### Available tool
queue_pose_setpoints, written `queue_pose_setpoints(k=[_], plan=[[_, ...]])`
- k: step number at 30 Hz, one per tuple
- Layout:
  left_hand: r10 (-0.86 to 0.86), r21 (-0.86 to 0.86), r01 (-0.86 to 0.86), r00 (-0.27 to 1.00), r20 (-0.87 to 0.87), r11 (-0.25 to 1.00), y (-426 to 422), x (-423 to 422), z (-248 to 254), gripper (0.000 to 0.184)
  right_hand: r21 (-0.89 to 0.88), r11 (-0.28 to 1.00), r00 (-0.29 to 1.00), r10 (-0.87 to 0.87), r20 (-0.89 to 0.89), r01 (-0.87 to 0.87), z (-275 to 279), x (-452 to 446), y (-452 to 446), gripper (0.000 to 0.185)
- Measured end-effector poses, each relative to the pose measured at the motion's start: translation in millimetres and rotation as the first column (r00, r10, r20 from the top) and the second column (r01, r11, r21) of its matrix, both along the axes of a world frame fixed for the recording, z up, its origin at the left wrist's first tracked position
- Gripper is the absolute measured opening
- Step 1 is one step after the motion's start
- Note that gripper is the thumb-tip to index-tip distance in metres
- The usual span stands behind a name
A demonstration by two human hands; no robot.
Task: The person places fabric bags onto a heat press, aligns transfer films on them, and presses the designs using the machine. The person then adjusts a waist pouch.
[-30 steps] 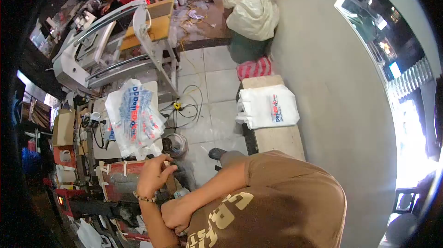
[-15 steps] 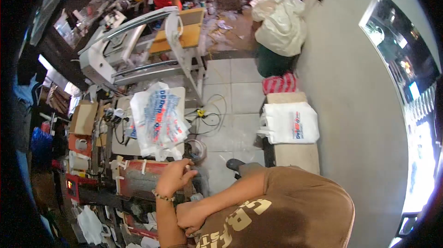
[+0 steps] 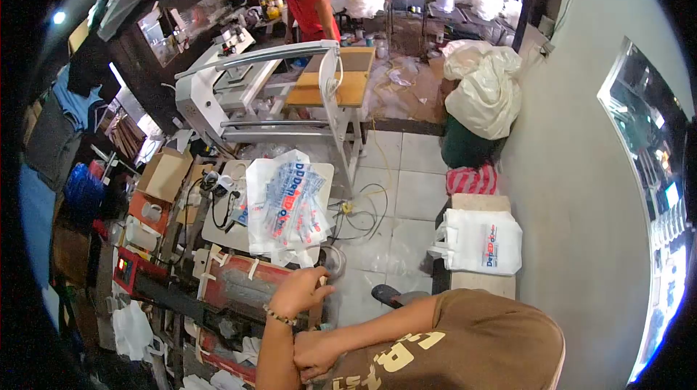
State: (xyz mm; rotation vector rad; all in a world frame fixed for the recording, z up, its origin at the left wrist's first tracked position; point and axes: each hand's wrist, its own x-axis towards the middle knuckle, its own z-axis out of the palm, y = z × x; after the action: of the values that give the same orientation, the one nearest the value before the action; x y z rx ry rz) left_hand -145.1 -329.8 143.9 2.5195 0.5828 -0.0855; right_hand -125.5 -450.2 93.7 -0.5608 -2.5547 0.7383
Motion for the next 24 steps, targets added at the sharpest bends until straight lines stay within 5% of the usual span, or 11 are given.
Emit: queue_pose_setpoints(k=[2,13,19,21,24], plan=[[0.004,-0.003,-0.004,1.0,-0.024,1.0,1,0,0,0.041,0.018,1.0,0.992,-0.001,-0.125,0.004,2,2,-1,0.047],[-0.05,-0.082,0.051,0.999,0.019,0.995,-3,6,-15,0.055,-0.048,0.997,0.993,0.057,-0.102,-0.062,29,15,2,0.043],[0.344,-0.309,-0.276,0.919,0.193,0.91,-9,15,19,0.072,0.017,0.995,0.982,0.098,-0.164,-0.096,11,11,5,0.048],[0.129,-0.042,-0.125,0.984,0.125,0.991,0,10,12,0.07,0.024,0.995,0.987,0.101,-0.129,-0.098,6,9,6,0.048],[-0.019,0.021,0.019,1.0,-0.013,1.0,6,-1,-19,0.072,0.009,0.996,0.992,0.091,-0.089,-0.091,2,6,4,0.048]])
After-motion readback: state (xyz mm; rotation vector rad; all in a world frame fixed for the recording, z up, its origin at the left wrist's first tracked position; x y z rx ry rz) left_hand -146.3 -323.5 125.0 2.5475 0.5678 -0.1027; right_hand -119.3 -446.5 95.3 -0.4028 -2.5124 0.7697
